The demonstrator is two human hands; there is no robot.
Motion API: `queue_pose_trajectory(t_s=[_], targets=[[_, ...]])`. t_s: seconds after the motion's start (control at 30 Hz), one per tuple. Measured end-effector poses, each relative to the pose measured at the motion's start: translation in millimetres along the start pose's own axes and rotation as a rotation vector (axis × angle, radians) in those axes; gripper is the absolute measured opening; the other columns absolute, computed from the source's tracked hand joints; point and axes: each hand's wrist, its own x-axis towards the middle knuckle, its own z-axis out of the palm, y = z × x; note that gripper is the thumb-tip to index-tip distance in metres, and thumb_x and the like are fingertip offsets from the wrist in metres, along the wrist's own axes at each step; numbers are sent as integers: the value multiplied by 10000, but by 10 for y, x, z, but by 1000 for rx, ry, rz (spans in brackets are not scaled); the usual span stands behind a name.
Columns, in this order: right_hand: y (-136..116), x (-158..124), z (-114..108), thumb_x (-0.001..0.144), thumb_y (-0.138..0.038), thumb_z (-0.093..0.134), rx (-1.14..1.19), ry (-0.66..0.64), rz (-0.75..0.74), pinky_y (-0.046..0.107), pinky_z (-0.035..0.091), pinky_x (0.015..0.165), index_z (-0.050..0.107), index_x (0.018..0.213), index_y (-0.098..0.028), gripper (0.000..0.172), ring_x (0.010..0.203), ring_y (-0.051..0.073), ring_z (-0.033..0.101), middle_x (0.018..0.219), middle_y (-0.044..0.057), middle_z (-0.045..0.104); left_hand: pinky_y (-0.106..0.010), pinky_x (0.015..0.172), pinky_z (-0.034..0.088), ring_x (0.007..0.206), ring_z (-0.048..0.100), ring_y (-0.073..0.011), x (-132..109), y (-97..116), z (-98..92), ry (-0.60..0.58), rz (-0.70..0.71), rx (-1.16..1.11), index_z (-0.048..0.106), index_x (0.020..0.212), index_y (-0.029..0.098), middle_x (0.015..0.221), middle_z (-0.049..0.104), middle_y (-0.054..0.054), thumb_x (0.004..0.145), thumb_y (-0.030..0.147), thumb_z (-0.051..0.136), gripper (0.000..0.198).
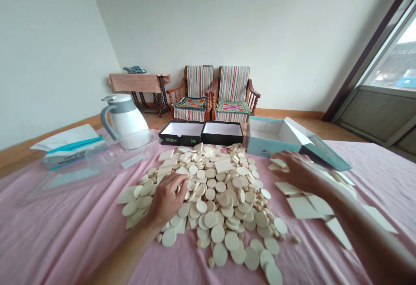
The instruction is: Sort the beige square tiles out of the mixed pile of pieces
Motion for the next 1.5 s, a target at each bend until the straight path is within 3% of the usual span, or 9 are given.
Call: queue_pose_trajectory(t_s=[0.1, 0.23, 0.43, 0.6, 0.87, 1.0, 1.1, 1.23, 1.5], targets=[[-502, 246, 121, 796, -292, 586, 263, -94, -171, 363, 445, 904, 634, 1121, -212, 339, 1036, 232, 611, 1136, 87, 663, -299, 766, 494, 824, 642, -177, -2, -8, -2, 3, 1, 3, 645, 915, 194, 869, 699, -43, 880, 200, 480, 169], [-1001, 546, 345, 773, -254, 614, 311, -193, -254, 385, 409, 980, 576, 1252, -163, 489, 1176, 266, 545, 1278, 134, 594, -294, 770, 489, 825, 636, -173, 7, -4, -16, 6, 6, 3, 639, 911, 194, 861, 695, -38, 878, 177, 476, 167], [-1133, 618, 486, 766, -304, 634, 275, -193, -194, 376, 419, 927, 632, 1163, -166, 421, 1114, 279, 562, 1220, 146, 611, -293, 772, 486, 835, 636, -178, 10, -15, -28, 13, 5, -1, 632, 918, 190, 872, 693, -40, 877, 172, 477, 161], [-769, 300, 393, 778, -312, 599, 233, 9, -74, 362, 416, 870, 604, 1166, -176, 412, 1009, 248, 567, 1088, 114, 637, -293, 776, 489, 835, 643, -183, 11, -40, -24, 23, 15, 13, 636, 911, 182, 874, 697, -44, 873, 189, 487, 155], [394, -362, 72, 815, -422, 504, -166, 222, 391, 453, 423, 810, 591, 1182, -148, 466, 1001, 330, 558, 1088, 163, 626, -290, 763, 487, 804, 647, -183, 30, -60, -19, 35, 32, 51, 637, 903, 182, 854, 702, -42, 872, 209, 471, 171], [520, -422, 14, 832, -423, 481, -224, 340, 487, 505, 417, 822, 581, 1218, -151, 483, 1056, 367, 535, 1191, 173, 601, -282, 754, 484, 797, 645, -177, 23, -76, -14, 27, 39, 53, 636, 908, 180, 852, 701, -39, 874, 202, 472, 168], [260, -261, 76, 832, -364, 489, -25, 340, 324, 424, 439, 837, 638, 1134, -167, 390, 999, 295, 577, 1098, 129, 648, -276, 771, 481, 817, 643, -173, 20, -77, -8, 39, 37, 41, 634, 912, 177, 866, 700, -40, 875, 191, 486, 153], [-344, 132, 229, 818, -278, 502, 274, 128, 58, 295, 458, 805, 684, 1019, -179, 289, 866, 191, 629, 942, 71, 692, -282, 773, 481, 822, 640, -175, 19, -49, -14, 49, 41, 29, 633, 911, 178, 866, 696, -37, 872, 179, 491, 148], [-1064, 926, 528, 749, -255, 592, 119, -267, -48, 374, 419, 879, 687, 1065, -208, 334, 1047, 269, 601, 1097, 94, 688, -285, 769, 479, 821, 635, -176, 8, -32, -37, 53, 34, 13, 634, 911, 174, 856, 691, -39, 861, 149, 496, 149]])
